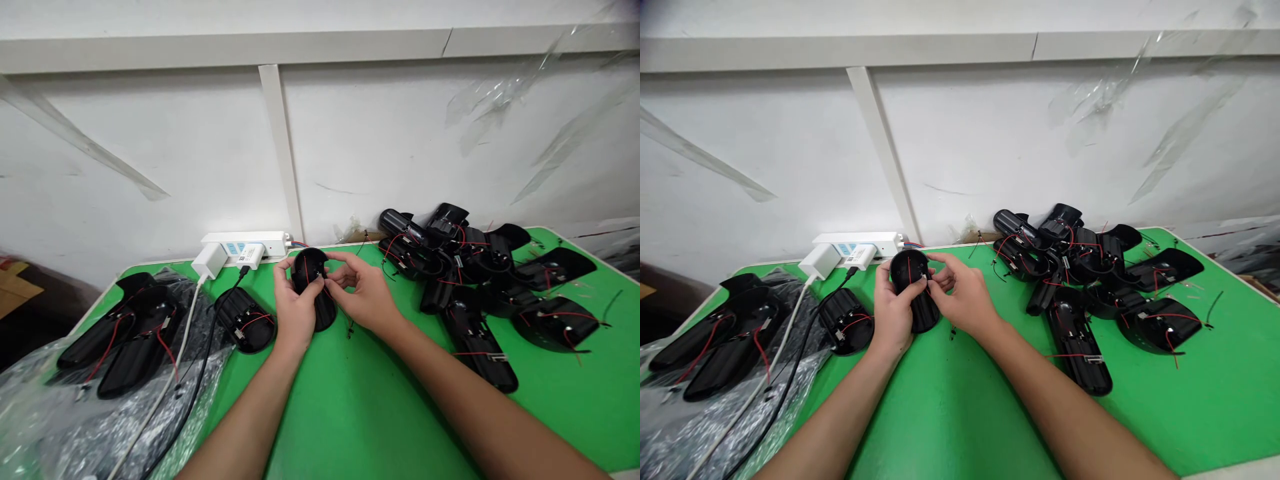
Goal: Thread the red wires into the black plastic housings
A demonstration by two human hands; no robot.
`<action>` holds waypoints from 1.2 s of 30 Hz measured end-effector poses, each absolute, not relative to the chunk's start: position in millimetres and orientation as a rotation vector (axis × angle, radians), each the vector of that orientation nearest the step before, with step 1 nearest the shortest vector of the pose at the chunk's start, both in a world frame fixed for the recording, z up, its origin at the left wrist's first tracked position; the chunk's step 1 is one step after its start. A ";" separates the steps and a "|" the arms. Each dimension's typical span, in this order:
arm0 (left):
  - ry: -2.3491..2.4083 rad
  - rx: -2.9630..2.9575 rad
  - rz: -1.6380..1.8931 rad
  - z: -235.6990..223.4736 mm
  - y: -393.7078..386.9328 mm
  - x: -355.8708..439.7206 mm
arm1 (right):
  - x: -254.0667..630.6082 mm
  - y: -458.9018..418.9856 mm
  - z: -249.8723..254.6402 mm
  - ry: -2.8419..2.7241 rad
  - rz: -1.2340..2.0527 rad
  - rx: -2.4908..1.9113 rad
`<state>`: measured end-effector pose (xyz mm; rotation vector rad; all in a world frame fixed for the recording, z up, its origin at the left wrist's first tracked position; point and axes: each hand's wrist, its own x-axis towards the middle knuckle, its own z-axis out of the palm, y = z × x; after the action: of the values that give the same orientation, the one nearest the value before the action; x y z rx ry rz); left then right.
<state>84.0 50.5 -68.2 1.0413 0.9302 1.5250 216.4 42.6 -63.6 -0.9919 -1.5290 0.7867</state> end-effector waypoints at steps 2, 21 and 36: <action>0.875 0.996 1.500 -66.4 50.4 83.6 | 215.3 41.4 -62.0 -1.520 0.797 -0.994; 0.911 0.619 1.374 -52.0 52.6 84.7 | 206.9 41.5 -64.8 -1.392 0.927 -1.086; 0.950 0.707 1.342 -56.2 48.9 89.3 | 206.8 23.5 -55.7 -1.741 0.422 -1.286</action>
<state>89.3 48.9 -56.2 0.7066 0.9498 1.3418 206.8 23.5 -55.7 -1.2859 -1.7409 0.4223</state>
